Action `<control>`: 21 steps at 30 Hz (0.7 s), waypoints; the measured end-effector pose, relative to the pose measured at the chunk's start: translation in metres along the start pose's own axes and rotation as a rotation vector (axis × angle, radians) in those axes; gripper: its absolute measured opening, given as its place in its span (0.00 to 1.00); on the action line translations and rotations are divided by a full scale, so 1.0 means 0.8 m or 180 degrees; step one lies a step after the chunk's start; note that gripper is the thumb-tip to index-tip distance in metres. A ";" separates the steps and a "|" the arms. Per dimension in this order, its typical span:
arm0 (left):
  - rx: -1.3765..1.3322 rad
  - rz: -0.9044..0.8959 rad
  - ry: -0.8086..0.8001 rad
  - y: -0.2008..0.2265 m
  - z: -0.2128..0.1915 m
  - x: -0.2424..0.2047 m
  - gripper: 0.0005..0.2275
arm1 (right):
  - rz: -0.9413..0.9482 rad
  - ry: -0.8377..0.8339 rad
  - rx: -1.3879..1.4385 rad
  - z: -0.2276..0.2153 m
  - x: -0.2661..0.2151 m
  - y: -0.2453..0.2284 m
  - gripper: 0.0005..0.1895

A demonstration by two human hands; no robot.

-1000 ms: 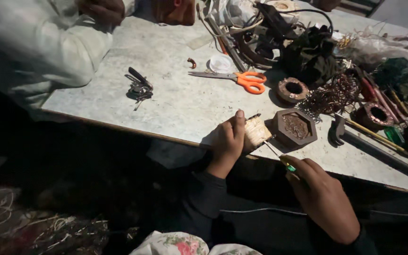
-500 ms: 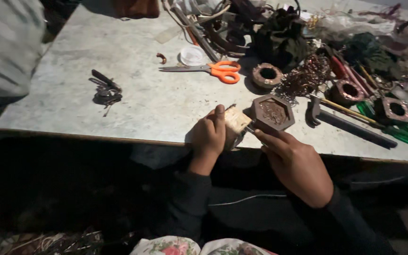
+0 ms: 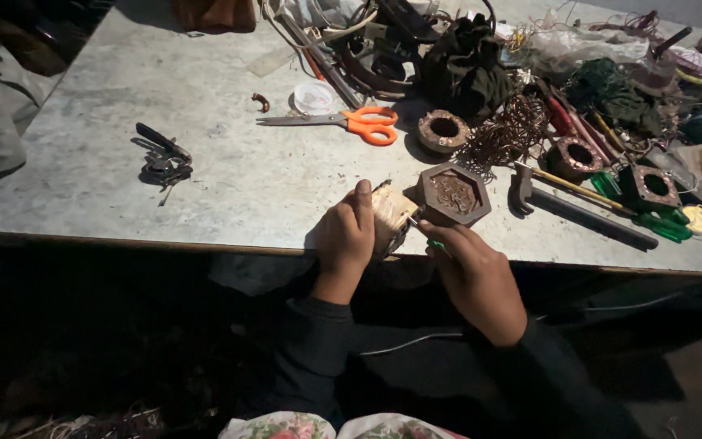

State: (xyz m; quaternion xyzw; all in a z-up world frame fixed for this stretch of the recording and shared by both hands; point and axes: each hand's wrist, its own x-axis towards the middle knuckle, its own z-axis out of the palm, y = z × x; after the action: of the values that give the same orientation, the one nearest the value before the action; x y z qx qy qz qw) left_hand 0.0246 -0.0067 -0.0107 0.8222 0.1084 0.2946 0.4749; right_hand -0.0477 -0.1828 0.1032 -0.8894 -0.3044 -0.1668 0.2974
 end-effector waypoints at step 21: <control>-0.0735 0.0526 0.0664 -0.016 0.009 -0.004 0.21 | 0.0194 0.0690 0.0743 0.063 -0.042 0.013 0.22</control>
State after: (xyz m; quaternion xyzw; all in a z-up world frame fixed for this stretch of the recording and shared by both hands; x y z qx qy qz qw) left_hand 0.0278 -0.0064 -0.0254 0.7332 0.0545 0.4269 0.5265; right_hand -0.0607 -0.1727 0.0439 -0.8344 -0.2606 -0.2162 0.4348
